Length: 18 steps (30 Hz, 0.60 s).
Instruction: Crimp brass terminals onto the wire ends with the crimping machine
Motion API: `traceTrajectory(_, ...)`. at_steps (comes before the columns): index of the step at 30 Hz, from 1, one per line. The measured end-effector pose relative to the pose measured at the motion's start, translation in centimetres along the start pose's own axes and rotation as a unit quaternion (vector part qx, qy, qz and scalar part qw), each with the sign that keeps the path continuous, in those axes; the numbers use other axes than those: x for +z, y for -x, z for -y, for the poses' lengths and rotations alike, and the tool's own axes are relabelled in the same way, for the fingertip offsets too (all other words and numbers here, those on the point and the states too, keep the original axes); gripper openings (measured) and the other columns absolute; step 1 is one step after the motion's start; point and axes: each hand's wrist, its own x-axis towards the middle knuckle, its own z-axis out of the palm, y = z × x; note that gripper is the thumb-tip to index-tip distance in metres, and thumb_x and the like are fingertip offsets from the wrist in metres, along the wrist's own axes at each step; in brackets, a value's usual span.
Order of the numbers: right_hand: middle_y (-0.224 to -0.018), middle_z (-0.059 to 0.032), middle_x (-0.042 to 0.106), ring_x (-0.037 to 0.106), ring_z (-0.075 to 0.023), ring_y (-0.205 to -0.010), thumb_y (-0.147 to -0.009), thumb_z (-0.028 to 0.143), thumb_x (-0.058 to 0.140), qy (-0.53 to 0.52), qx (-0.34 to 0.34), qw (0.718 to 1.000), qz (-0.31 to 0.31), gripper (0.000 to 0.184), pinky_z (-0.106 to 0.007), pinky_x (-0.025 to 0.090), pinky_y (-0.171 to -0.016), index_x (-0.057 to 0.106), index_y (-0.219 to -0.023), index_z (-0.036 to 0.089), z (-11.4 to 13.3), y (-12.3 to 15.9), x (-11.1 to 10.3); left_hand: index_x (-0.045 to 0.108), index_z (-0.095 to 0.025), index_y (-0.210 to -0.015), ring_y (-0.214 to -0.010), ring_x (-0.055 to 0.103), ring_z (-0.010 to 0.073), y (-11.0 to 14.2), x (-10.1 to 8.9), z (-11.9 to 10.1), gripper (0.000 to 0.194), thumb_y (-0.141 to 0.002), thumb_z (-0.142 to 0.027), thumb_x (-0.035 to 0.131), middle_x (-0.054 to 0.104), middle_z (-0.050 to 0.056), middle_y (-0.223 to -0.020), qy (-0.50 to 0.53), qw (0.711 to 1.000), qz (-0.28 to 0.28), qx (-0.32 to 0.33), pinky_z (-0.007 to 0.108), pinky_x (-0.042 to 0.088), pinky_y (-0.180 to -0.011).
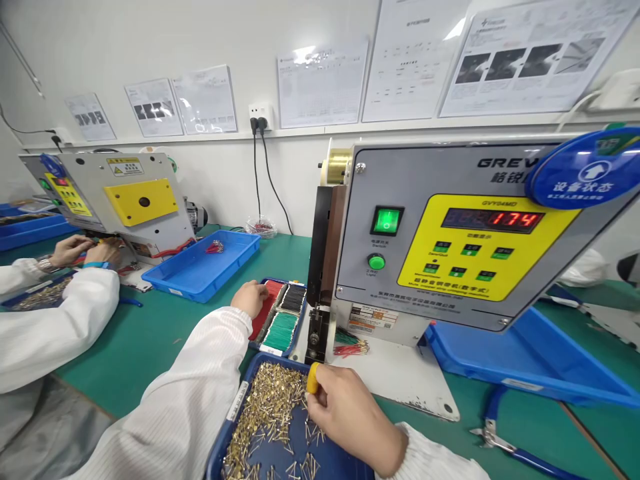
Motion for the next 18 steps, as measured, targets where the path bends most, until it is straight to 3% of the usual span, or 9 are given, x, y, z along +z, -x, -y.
traceTrajectory(7,-0.06,0.0016,0.057,0.054,-0.0133,-0.054,-0.08,0.013,0.05,-0.025,0.019,1.0,-0.004,0.011,-0.023,0.035,-0.05,0.05,-0.071,0.019,0.0,0.1,0.0,0.062,-0.017,-0.07,-0.089,0.053,0.0207,0.1,0.0,-0.2,0.018,-0.083,-0.011,0.05,0.057,0.007,-0.082,0.078,0.996,-0.047,-0.008,0.03,0.039,-0.077)
traceTrajectory(12,-0.062,0.0017,0.058,0.054,-0.0126,-0.054,-0.083,0.014,0.049,-0.104,0.025,0.994,0.007,0.009,-0.022,0.038,-0.051,0.053,-0.076,0.019,-0.1,-0.1,0.1,0.06,-0.017,-0.087,-0.087,0.057,0.0166,1.1,-0.5,-2.9,0.018,-0.089,-0.016,0.043,0.063,0.005,-0.088,0.192,0.976,-0.097,-0.014,0.026,0.043,-0.078)
traceTrajectory(15,-0.067,0.0,0.06,0.056,-0.0136,-0.059,-0.085,0.016,0.049,-0.13,0.027,0.991,0.006,0.012,-0.022,0.04,-0.054,0.056,-0.076,0.018,-0.2,-0.1,0.1,0.059,-0.018,-0.097,-0.084,0.06,0.013,2.5,-0.2,-5.6,0.02,-0.09,-0.019,0.041,0.066,0.002,-0.093,0.302,0.948,-0.103,-0.003,0.023,0.045,-0.076)
traceTrajectory(18,-0.073,-0.0011,0.064,0.058,-0.0149,-0.064,-0.086,0.018,0.05,-0.129,0.014,0.992,0.003,0.011,-0.024,0.042,-0.058,0.06,-0.082,0.019,-0.6,-0.1,0.3,0.063,-0.018,-0.095,-0.087,0.06,0.0141,4.0,0.3,-7.9,0.019,-0.087,-0.019,0.046,0.067,0.002,-0.095,0.449,0.887,-0.103,0.02,0.025,0.045,-0.08)
